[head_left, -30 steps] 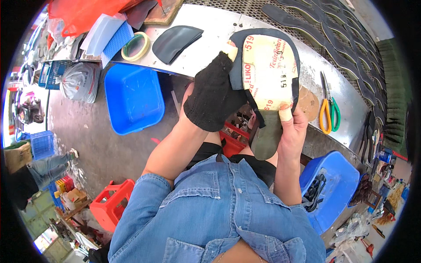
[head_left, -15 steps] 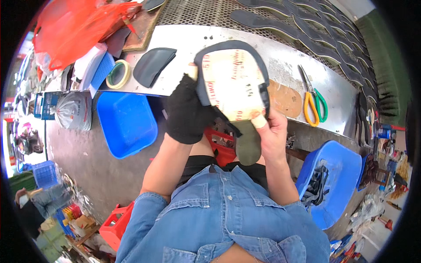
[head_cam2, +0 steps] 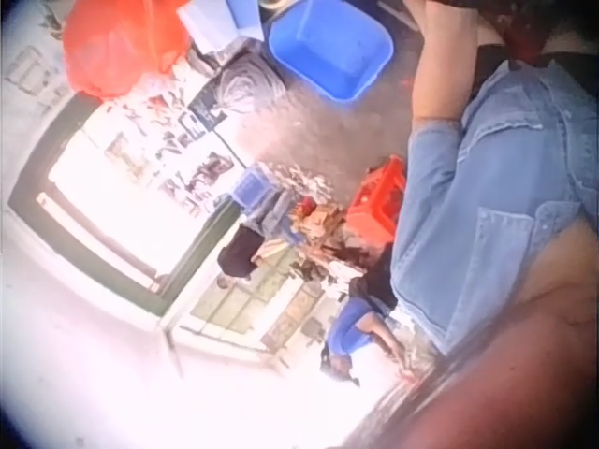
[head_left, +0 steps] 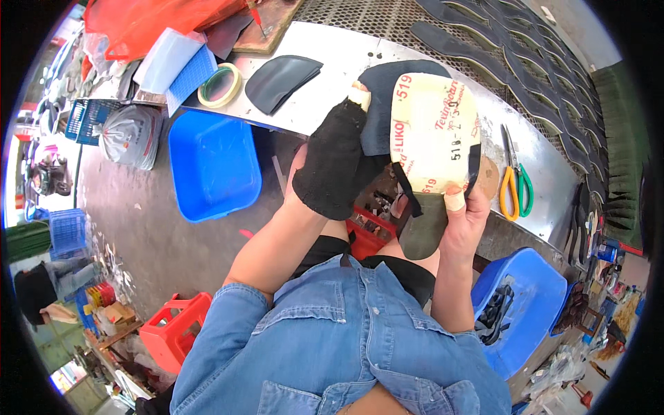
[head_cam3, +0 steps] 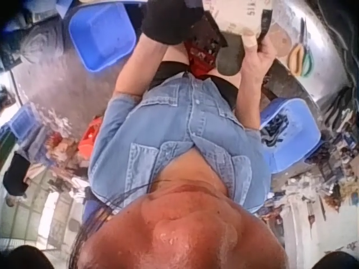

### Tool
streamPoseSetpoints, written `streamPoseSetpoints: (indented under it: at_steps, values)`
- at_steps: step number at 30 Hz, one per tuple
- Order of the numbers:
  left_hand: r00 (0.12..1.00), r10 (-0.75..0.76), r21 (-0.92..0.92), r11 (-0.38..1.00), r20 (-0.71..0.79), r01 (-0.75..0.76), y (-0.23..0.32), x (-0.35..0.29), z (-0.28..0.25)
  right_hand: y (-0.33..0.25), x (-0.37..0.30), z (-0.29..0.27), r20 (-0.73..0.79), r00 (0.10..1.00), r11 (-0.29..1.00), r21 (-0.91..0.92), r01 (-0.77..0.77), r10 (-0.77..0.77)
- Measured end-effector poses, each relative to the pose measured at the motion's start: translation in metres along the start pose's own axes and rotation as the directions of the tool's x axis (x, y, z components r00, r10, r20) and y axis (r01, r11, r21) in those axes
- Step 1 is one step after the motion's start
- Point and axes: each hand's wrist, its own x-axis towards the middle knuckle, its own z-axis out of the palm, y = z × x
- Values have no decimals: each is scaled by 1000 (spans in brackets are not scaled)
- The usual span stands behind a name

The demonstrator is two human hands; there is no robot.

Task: Applying adhesive and attaching components to shoe soles.

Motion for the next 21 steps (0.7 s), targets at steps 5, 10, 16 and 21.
streamPoseSetpoints:
  at_steps: [5, 10, 16, 21]
  values:
    - [868, -442, -953, 84, 225, 290, 32, -1, -3, 0, 3, 4, 23, 999, 999, 18, -29, 28]
    - [845, -477, -959, 13, 242, 282, 20, -3, -1, -1, 1, 6, 34, 999, 999, 8, -39, 39]
    - [888, -423, -932, 215, 181, 293, 14, -6, -9, 3, 0, 6, 59, 997, 999, 4, -39, 38]
    - [999, 32, 172, 984, 23, -36, 33, -4, -18, 1, 1, 3, 18, 998, 998, -14, -60, 60]
